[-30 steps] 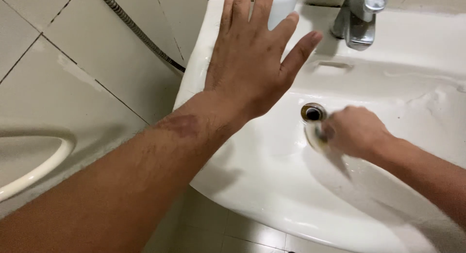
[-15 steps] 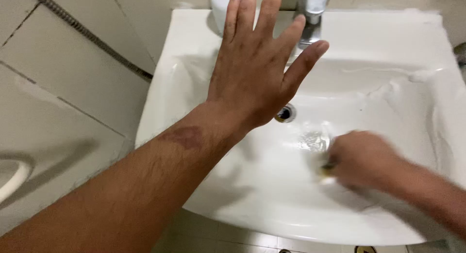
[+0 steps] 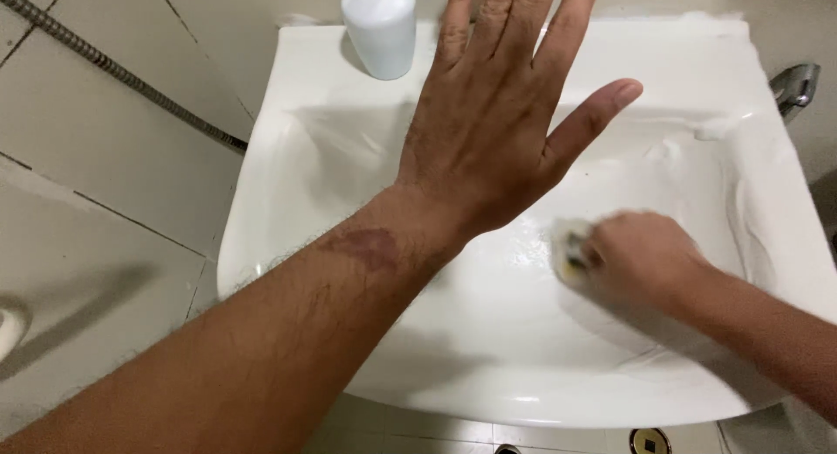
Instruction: Scrubbing a bathroom sink with a sponge and soapy water.
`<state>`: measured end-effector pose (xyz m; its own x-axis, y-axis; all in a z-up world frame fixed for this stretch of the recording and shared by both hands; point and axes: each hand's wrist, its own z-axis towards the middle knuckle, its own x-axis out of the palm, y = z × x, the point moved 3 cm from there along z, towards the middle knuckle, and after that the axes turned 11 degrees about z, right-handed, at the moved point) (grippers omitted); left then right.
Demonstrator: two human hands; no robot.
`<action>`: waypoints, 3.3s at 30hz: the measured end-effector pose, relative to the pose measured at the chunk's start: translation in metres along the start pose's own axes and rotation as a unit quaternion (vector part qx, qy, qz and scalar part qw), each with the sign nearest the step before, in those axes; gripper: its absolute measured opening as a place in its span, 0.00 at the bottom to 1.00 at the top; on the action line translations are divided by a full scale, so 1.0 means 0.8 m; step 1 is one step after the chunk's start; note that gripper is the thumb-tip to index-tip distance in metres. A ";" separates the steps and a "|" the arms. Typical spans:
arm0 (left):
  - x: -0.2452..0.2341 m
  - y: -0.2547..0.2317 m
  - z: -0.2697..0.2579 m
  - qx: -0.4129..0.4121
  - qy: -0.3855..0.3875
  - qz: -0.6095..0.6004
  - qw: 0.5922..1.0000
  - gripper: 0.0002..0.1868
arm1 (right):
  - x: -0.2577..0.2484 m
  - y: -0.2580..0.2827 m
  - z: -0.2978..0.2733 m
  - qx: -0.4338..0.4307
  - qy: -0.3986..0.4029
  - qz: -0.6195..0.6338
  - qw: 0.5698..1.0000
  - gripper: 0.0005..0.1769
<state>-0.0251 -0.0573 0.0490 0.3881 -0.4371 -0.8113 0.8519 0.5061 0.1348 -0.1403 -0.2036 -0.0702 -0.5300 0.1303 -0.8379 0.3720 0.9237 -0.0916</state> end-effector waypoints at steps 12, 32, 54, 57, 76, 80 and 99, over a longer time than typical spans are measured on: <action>0.014 0.019 -0.030 0.018 -0.001 -0.043 0.999 0.22 | 0.001 -0.119 0.102 0.060 -0.203 -0.097 0.973 0.18; 0.032 0.065 -0.070 -0.174 0.122 -0.063 0.975 0.12 | 0.028 -0.078 0.107 0.068 -0.163 0.032 0.984 0.12; 0.056 0.105 -0.118 -0.142 0.285 0.065 0.946 0.12 | 0.029 -0.093 0.147 0.044 -0.199 0.006 0.979 0.14; 0.063 0.102 -0.118 -0.134 0.252 0.038 0.958 0.12 | 0.050 -0.038 0.136 -0.089 -0.139 0.189 0.968 0.13; 0.066 0.130 -0.139 -0.110 0.172 0.136 0.969 0.47 | 0.036 -0.050 0.106 0.003 -0.173 0.052 0.984 0.18; 0.078 0.140 -0.144 -0.123 0.216 0.141 0.958 0.47 | 0.022 -0.015 0.035 -0.083 -0.039 0.109 0.990 0.12; 0.063 0.150 -0.135 -0.133 0.236 0.137 0.953 0.46 | 0.001 0.033 0.101 -0.026 -0.091 0.098 0.991 0.10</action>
<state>0.0589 0.0619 -0.0375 0.3283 0.0887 -0.9404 0.5982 0.7510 0.2797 -0.0692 -0.2086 -0.1170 -0.3029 0.2462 -0.9207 0.4116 0.9051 0.1067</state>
